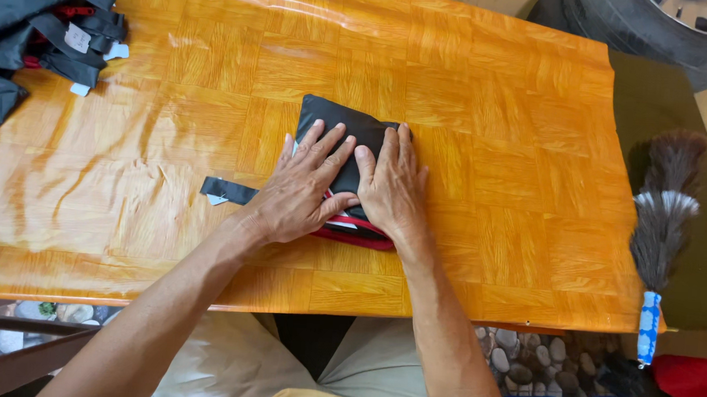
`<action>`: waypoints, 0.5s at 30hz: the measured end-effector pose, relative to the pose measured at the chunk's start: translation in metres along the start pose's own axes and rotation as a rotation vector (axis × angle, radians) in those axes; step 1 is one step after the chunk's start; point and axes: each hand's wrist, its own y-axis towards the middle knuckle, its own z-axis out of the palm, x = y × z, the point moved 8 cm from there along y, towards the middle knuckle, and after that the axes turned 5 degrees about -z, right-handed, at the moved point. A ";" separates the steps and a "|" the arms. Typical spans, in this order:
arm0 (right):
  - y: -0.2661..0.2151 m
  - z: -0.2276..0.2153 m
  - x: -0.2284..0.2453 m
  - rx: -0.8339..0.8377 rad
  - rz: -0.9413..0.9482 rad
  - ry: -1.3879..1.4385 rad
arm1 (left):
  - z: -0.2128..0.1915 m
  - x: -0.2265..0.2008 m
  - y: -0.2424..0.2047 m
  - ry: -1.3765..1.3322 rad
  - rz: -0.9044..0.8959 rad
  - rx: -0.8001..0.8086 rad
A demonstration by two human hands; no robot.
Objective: The person folds black waterproof covers on a table, smoothing the fabric by hand and using a feather duster to clean the material before placing the folded items into a green container.
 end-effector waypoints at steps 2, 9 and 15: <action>0.000 0.002 0.001 -0.005 -0.008 -0.012 | 0.004 0.007 0.002 -0.026 0.000 -0.008; 0.001 0.004 0.001 -0.029 -0.036 -0.132 | 0.008 0.010 -0.001 0.015 0.033 0.015; 0.010 0.004 0.014 -0.102 -0.360 -0.002 | 0.009 0.019 -0.006 0.007 0.037 0.027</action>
